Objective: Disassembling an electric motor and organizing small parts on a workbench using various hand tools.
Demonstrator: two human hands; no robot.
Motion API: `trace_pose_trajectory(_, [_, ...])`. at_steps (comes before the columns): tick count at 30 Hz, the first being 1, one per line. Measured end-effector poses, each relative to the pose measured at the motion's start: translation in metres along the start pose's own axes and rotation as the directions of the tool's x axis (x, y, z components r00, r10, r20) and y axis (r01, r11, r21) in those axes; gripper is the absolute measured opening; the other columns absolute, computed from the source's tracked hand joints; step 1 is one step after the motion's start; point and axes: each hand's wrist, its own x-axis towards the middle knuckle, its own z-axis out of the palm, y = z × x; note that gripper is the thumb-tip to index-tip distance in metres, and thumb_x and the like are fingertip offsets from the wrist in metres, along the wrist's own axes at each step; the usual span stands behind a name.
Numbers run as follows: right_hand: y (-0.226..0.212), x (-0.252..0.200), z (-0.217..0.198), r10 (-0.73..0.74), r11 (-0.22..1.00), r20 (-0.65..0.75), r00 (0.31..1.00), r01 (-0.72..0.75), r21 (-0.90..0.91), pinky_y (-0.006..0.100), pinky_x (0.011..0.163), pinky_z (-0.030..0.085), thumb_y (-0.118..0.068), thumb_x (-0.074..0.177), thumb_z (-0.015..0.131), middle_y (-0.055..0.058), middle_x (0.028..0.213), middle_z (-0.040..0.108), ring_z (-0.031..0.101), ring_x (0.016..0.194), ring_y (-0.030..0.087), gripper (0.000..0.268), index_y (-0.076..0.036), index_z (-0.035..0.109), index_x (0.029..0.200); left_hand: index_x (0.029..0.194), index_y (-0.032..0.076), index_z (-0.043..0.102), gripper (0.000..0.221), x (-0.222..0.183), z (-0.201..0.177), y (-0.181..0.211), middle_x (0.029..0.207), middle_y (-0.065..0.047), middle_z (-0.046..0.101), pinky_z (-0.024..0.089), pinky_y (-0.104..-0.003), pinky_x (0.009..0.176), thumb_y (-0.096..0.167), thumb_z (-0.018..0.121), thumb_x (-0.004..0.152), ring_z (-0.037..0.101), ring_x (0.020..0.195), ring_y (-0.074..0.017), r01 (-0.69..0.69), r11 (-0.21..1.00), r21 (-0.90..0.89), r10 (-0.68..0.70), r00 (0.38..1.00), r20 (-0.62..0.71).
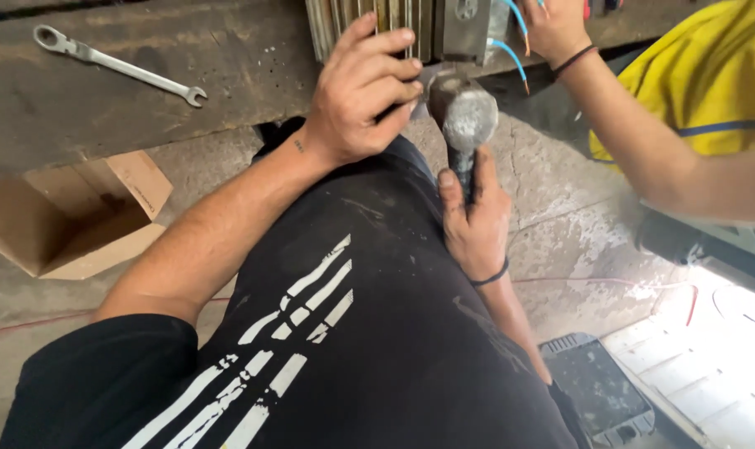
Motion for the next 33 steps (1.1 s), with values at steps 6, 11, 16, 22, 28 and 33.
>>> trace_pose_trajectory(6, [0.004,-0.003,0.002,-0.015,1.000,-0.002,1.000,0.015,-0.006,0.040,0.061,0.041,-0.049,0.106,0.049,0.010,0.083,0.055,0.051,0.066,0.022,0.062,0.003,0.049,0.140,0.105,-0.006,0.081,0.013,-0.011,-0.009,-0.007,0.115,-0.021,0.078,0.036,-0.056,0.118,-0.001,0.073,0.096,0.067,0.122,-0.0396,-0.026,0.999,-0.031,0.027,0.999,0.043])
trace_pose_trajectory(11, [0.008,-0.002,0.004,-0.093,0.995,-0.028,0.995,0.094,0.043,0.040,0.078,0.047,-0.040,0.108,0.053,0.017,0.112,0.063,0.060,0.089,0.026,0.053,0.006,0.050,0.133,0.104,-0.004,0.081,0.012,-0.015,-0.008,-0.014,0.117,-0.021,0.077,0.037,-0.055,0.117,0.008,0.078,0.101,0.068,0.121,-0.0396,-0.102,0.995,0.014,0.102,0.994,0.042])
trace_pose_trajectory(16, [0.017,-0.005,0.008,-0.111,0.994,-0.017,0.994,0.110,-0.016,0.042,0.067,0.047,-0.042,0.108,0.053,0.020,0.106,0.066,0.062,0.076,0.029,0.060,0.006,0.046,0.143,0.107,-0.004,0.081,0.013,-0.017,-0.004,-0.015,0.116,-0.021,0.078,0.039,-0.056,0.114,0.008,0.079,0.100,0.071,0.118,-0.0387,-0.156,0.985,0.070,0.156,0.988,-0.002])
trace_pose_trajectory(22, [-0.001,0.002,0.005,-0.106,0.994,0.000,0.994,0.106,0.028,0.044,0.097,0.052,-0.042,0.109,0.049,0.024,0.142,0.060,0.065,0.125,0.039,0.059,0.004,0.044,0.146,0.106,-0.003,0.081,0.013,-0.018,-0.001,-0.017,0.116,-0.022,0.078,0.042,-0.060,0.111,0.008,0.081,0.100,0.069,0.118,-0.0397,-0.204,0.972,0.116,0.205,0.979,0.001])
trace_pose_trajectory(28, [0.026,-0.009,0.013,-0.102,0.992,-0.031,0.994,0.099,-0.084,0.050,0.095,0.054,-0.042,0.107,0.055,0.034,0.142,0.058,0.064,0.123,0.049,0.066,0.011,0.044,0.146,0.103,-0.001,0.080,0.011,-0.015,-0.003,-0.014,0.115,-0.020,0.078,0.044,-0.059,0.110,0.010,0.078,0.101,0.070,0.116,-0.0385,-0.206,0.966,0.156,0.206,0.978,0.016])
trace_pose_trajectory(33, [0.020,-0.007,0.012,-0.110,0.992,-0.033,0.993,0.107,-0.061,0.047,0.095,0.050,-0.041,0.107,0.054,0.028,0.134,0.059,0.062,0.118,0.042,0.062,0.010,0.046,0.142,0.106,-0.003,0.080,0.015,-0.016,-0.007,-0.017,0.117,-0.022,0.077,0.042,-0.059,0.112,0.011,0.077,0.103,0.069,0.119,-0.0403,-0.220,0.966,0.139,0.216,0.975,0.047])
